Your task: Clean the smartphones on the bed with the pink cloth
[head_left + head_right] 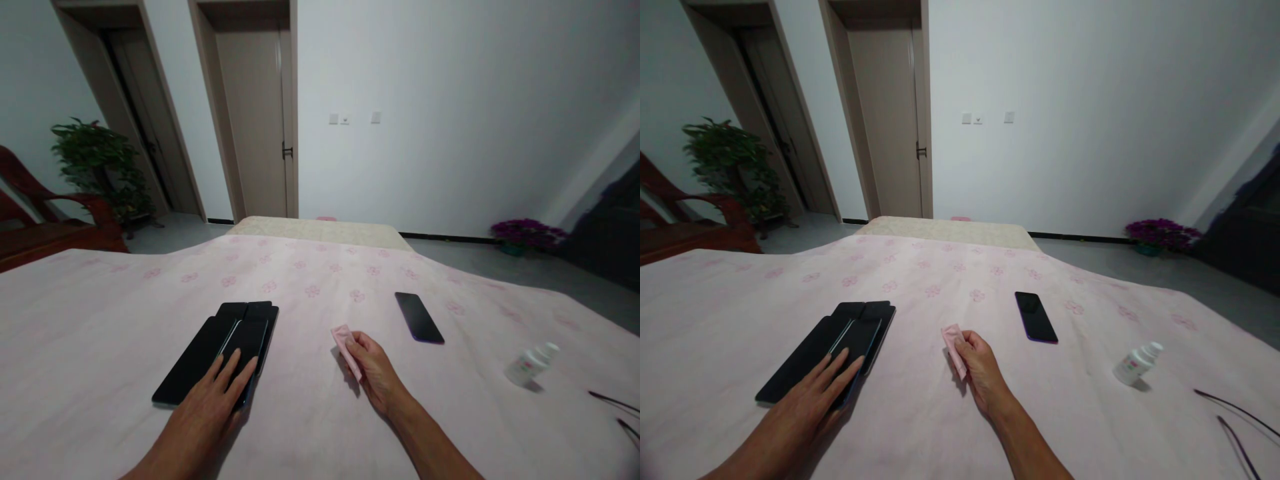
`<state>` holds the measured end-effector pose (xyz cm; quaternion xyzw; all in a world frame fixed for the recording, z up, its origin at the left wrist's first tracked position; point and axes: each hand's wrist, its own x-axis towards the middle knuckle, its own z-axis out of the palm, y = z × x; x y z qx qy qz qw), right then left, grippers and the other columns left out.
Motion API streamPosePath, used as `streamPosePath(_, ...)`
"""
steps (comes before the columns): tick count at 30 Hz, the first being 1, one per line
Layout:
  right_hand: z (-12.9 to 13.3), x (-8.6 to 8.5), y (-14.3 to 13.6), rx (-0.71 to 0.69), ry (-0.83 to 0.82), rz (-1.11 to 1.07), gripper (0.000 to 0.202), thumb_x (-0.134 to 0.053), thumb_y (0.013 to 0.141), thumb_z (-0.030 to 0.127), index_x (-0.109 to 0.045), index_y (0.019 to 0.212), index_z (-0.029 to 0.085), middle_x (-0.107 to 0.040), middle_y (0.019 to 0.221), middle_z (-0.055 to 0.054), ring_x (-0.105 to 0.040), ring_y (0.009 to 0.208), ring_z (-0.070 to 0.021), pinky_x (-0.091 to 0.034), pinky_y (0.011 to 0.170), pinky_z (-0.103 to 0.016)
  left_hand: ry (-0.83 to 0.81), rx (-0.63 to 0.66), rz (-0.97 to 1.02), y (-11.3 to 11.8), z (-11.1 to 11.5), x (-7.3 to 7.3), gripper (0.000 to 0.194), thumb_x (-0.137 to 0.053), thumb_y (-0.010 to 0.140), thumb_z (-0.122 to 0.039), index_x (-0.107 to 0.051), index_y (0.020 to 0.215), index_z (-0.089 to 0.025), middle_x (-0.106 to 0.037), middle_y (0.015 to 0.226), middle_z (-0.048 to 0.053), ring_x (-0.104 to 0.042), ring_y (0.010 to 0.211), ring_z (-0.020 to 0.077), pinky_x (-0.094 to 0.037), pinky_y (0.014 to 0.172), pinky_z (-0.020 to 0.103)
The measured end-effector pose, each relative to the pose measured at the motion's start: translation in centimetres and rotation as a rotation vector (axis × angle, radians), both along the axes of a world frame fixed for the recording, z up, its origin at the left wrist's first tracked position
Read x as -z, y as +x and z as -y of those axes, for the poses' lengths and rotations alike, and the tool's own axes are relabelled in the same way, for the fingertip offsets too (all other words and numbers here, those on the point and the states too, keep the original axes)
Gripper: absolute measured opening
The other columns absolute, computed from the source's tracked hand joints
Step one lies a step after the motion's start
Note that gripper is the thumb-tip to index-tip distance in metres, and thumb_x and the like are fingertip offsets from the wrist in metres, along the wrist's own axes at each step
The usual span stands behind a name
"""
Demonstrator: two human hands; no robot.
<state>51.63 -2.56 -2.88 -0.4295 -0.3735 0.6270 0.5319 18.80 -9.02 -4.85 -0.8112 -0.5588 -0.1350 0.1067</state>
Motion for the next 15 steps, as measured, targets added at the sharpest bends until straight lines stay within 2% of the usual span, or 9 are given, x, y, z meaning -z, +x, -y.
streamPosePath(2, -0.1, 0.0, 0.1, 0.001, -0.009, -0.017, 0.034, -0.081, 0.073, 0.042, -0.064, 0.084, 0.015, -0.056, 0.064, 0.003, -0.047, 0.052, -0.0072, -0.038, 0.044, -0.016, 0.039, 0.046, 0.079, 0.3, -0.2, -1.2, 0.065, -0.049, 0.089, -0.019, -0.036, 0.151, -0.036, -0.043, 0.154, 0.003, -0.047, 0.137, 0.0296, -0.051, 0.103, 0.046)
streamPosePath(4, -0.3, 0.0, 0.3, -0.007, -0.03, -0.055, 0.032, -0.082, 0.073, 0.039, -0.065, 0.085, 0.015, -0.058, 0.066, 0.002, -0.048, 0.052, -0.007, -0.039, 0.043, -0.015, 0.047, 0.091, 0.202, 1.0, -0.6, -3.0, 0.056, -0.042, 0.095, -0.022, -0.038, 0.15, -0.033, -0.049, 0.15, 0.002, -0.052, 0.133, 0.0252, -0.05, 0.104, 0.042)
streamPosePath(7, -0.7, 0.2, 0.6, -0.004, -0.072, -0.155, 0.032, -0.084, 0.071, 0.032, -0.066, 0.091, 0.015, -0.06, 0.07, 0.002, -0.05, 0.052, -0.0056, -0.043, 0.046, -0.013, -0.042, 0.093, 0.4, 2.9, -1.6, -5.7, 0.048, -0.04, 0.1, -0.03, -0.042, 0.147, -0.03, -0.059, 0.141, 0.002, -0.06, 0.124, 0.0222, -0.049, 0.105, 0.038)
streamPosePath(9, -0.9, 0.4, 0.8, 0.017, -0.091, -0.228, 0.035, -0.086, 0.069, 0.031, -0.065, 0.093, 0.016, -0.06, 0.07, 0.003, -0.051, 0.052, -0.005, -0.044, 0.046, -0.012, -0.14, 0.086, 0.478, 5.0, -2.3, -6.7, 0.045, -0.039, 0.101, -0.029, -0.045, 0.145, -0.03, -0.061, 0.138, 0.002, -0.061, 0.123, 0.0208, -0.05, 0.103, 0.037)
streamPosePath(11, -1.2, 0.6, 0.9, 0.048, -0.09, -0.279, 0.037, -0.087, 0.067, 0.032, -0.065, 0.092, 0.016, -0.059, 0.068, 0.003, -0.051, 0.051, -0.005, -0.042, 0.043, -0.012, -0.177, 0.18, 0.484, 7.5, -3.0, -6.7, 0.045, -0.04, 0.099, -0.023, -0.047, 0.144, -0.028, -0.059, 0.141, 0.003, -0.058, 0.127, 0.0204, -0.047, 0.107, 0.037)
streamPosePath(13, -1.5, 0.9, 1.1, 0.099, -0.078, -0.296, 0.039, -0.089, 0.063, 0.033, -0.064, 0.089, 0.017, -0.059, 0.066, 0.004, -0.049, 0.049, -0.0051, -0.04, 0.04, -0.012, -0.209, 0.282, 0.412, 10.2, -3.5, -6.1, 0.05, -0.044, 0.096, -0.016, -0.046, 0.145, -0.026, -0.053, 0.147, 0.005, -0.052, 0.133, 0.0212, -0.042, 0.111, 0.039)
streamPosePath(15, -1.8, 1.1, 1.3, 0.177, -0.057, -0.276, 0.042, -0.089, 0.062, 0.036, -0.063, 0.09, 0.018, -0.058, 0.063, 0.005, -0.048, 0.047, -0.0055, -0.039, 0.04, -0.013, -0.211, 0.289, 0.288, 12.8, -3.8, -5.2, 0.057, -0.043, 0.091, -0.004, -0.048, 0.144, -0.022, -0.049, 0.149, 0.01, -0.047, 0.136, 0.024, -0.041, 0.112, 0.042)
